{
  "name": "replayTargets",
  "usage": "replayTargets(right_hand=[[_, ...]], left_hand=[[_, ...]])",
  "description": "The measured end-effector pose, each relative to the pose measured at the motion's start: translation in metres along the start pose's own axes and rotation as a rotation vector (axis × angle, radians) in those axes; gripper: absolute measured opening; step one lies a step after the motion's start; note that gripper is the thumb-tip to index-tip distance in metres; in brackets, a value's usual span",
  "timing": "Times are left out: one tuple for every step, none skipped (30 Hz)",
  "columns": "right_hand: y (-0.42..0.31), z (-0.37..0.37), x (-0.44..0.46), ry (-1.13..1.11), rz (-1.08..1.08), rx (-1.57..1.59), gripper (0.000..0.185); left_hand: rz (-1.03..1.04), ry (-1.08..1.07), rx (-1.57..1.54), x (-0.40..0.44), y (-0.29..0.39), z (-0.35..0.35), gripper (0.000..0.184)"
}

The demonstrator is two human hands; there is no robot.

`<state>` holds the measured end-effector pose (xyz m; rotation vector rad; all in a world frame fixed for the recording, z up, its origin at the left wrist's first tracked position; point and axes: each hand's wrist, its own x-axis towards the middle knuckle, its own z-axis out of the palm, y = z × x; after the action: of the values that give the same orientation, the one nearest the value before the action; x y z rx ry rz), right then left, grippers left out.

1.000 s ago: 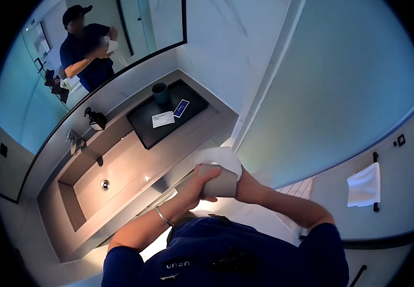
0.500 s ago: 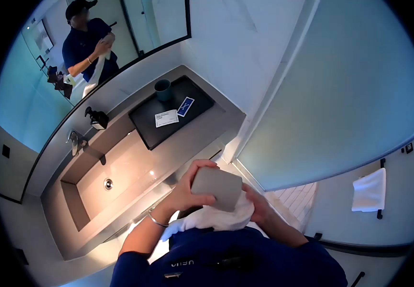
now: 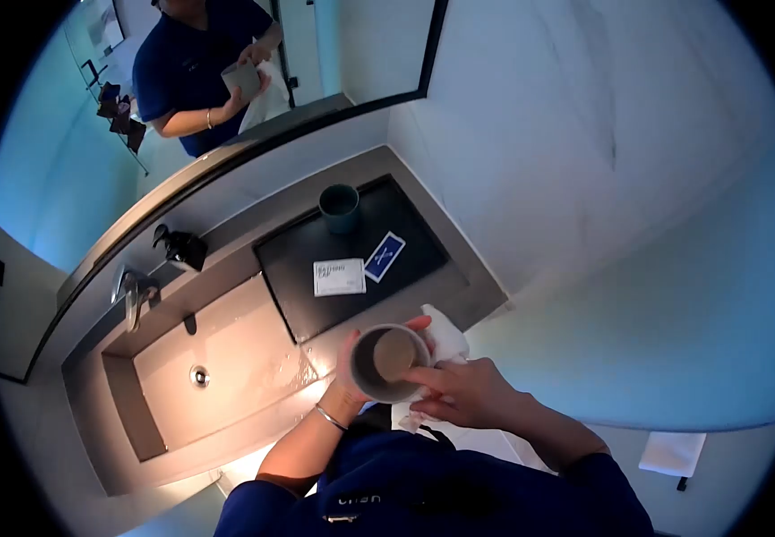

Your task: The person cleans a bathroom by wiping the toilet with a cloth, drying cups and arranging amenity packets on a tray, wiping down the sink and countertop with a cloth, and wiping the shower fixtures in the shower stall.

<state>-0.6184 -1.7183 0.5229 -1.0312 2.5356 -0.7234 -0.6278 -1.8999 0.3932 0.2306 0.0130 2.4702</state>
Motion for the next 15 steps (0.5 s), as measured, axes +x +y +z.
replayTargets(right_hand=[[0.015, -0.001, 0.014, 0.02, 0.016, -0.011, 0.035], [0.03, -0.002, 0.028, 0.04, 0.029, -0.021, 0.03], [0.043, -0.003, 0.04, 0.099, 0.108, 0.071, 0.022], [0.058, -0.007, 0.05, 0.156, 0.118, 0.123, 0.019], [0.069, -0.013, 0.063, 0.214, 0.136, 0.105, 0.02], [0.081, -0.02, 0.077, 0.272, 0.153, 0.09, 0.02], [0.095, -0.024, 0.095, 0.301, 0.179, 0.099, 0.02], [0.111, -0.027, 0.117, 0.335, 0.205, 0.108, 0.021], [0.128, -0.03, 0.139, 0.372, 0.228, 0.112, 0.021], [0.143, -0.028, 0.161, 0.398, 0.242, 0.087, 0.02], [0.157, -0.022, 0.183, 0.422, 0.253, 0.063, 0.02], [0.176, -0.012, 0.203, 0.447, 0.225, 0.094, 0.019], [0.187, -0.007, 0.22, 0.442, 0.206, 0.073, 0.019], [0.196, -0.003, 0.234, 0.432, 0.188, 0.055, 0.019], [0.204, 0.003, 0.244, 0.412, 0.185, 0.043, 0.019]], left_hand=[[-0.007, 0.06, 0.023, 0.011, 0.011, 0.001, 0.088], [0.023, 0.275, 0.109, 0.017, 0.023, 0.009, 0.084], [-0.038, 0.325, 0.177, 0.023, 0.042, 0.002, 0.069], [-0.105, 0.428, 0.245, 0.027, 0.059, -0.001, 0.053], [-0.031, 0.624, 0.551, 0.039, 0.076, -0.013, 0.047], [0.046, 0.821, 0.856, 0.051, 0.094, -0.027, 0.041], [0.296, 0.954, 1.043, 0.056, 0.113, -0.037, 0.041], [0.556, 1.073, 1.227, 0.06, 0.134, -0.045, 0.041], [0.663, 1.127, 1.374, 0.06, 0.158, -0.068, 0.042], [0.77, 1.178, 1.518, 0.062, 0.176, -0.085, 0.043], [0.736, 1.174, 1.594, 0.067, 0.186, -0.087, 0.045], [0.701, 1.176, 1.668, 0.071, 0.194, -0.087, 0.046], [0.653, 1.186, 1.74, 0.071, 0.197, -0.088, 0.047], [0.633, 1.149, 1.705, 0.071, 0.198, -0.096, 0.047], [0.623, 1.107, 1.673, 0.074, 0.201, -0.107, 0.048]])
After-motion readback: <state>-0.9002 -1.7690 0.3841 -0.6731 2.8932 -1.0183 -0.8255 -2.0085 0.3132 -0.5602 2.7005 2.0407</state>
